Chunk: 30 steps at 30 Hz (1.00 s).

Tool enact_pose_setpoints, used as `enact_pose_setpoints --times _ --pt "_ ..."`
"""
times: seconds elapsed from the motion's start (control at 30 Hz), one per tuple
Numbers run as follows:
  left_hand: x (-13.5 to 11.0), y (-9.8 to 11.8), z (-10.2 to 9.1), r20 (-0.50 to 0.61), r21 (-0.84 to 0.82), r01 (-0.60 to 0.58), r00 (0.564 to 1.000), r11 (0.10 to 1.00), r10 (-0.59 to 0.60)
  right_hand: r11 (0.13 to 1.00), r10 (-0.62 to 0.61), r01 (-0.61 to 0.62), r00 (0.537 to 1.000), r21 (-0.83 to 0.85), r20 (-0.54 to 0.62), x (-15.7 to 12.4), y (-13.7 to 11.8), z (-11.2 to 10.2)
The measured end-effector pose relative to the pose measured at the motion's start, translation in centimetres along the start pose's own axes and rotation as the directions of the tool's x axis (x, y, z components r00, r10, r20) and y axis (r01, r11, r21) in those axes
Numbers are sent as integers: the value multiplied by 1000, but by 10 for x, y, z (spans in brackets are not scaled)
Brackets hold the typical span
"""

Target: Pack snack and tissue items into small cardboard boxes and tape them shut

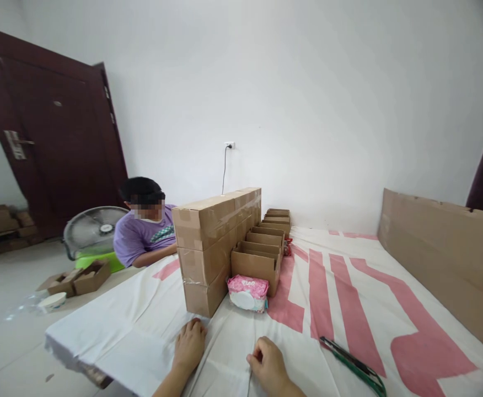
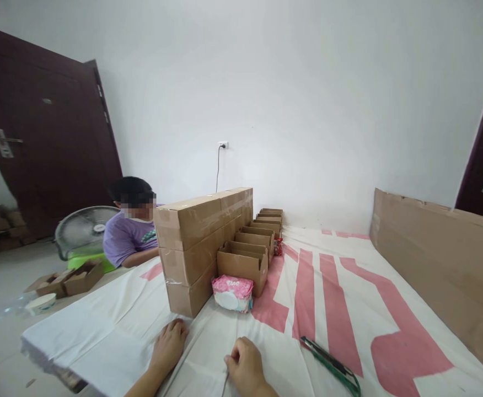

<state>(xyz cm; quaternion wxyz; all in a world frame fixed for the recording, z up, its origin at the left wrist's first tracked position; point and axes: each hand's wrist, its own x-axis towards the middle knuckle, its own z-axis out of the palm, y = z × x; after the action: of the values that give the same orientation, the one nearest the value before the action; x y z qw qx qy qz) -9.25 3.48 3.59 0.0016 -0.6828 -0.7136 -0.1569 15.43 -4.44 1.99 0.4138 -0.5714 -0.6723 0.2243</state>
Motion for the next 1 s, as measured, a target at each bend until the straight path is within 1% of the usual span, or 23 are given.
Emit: enact_pose_setpoints --times 0.13,0.3,0.53,0.63,0.7,0.77,0.87,0.93,1.0 --pt "3 -1 -1 7 23 2 1000 1000 -2 1000 1 -1 1000 7 2 -2 -1 -2" --pt "4 1 -6 -20 11 17 1000 1000 -16 1000 -20 20 1000 9 -2 -2 -1 -3" --pt "-4 5 -8 -49 -65 28 998 998 -31 998 -29 29 1000 49 5 -4 2 -2" --pt "-7 6 -8 -58 -119 39 997 992 -46 996 -45 45 999 72 -6 -3 6 -1" --pt "-11 10 -6 -67 -169 53 996 984 -65 995 -47 49 999 82 -19 -2 8 0" --pt "-16 21 -2 -87 -235 36 995 971 -58 995 -41 43 999 91 -32 0 10 2" --pt "-17 51 11 -128 -356 -52 992 933 6 995 -22 26 999 100 -45 2 11 4" --pt "-10 76 21 -155 -432 -74 988 899 7 994 -10 15 999 107 -50 1 12 6" --pt "5 100 31 -173 -498 -42 983 866 -52 993 4 3 998 118 -56 -1 14 8"
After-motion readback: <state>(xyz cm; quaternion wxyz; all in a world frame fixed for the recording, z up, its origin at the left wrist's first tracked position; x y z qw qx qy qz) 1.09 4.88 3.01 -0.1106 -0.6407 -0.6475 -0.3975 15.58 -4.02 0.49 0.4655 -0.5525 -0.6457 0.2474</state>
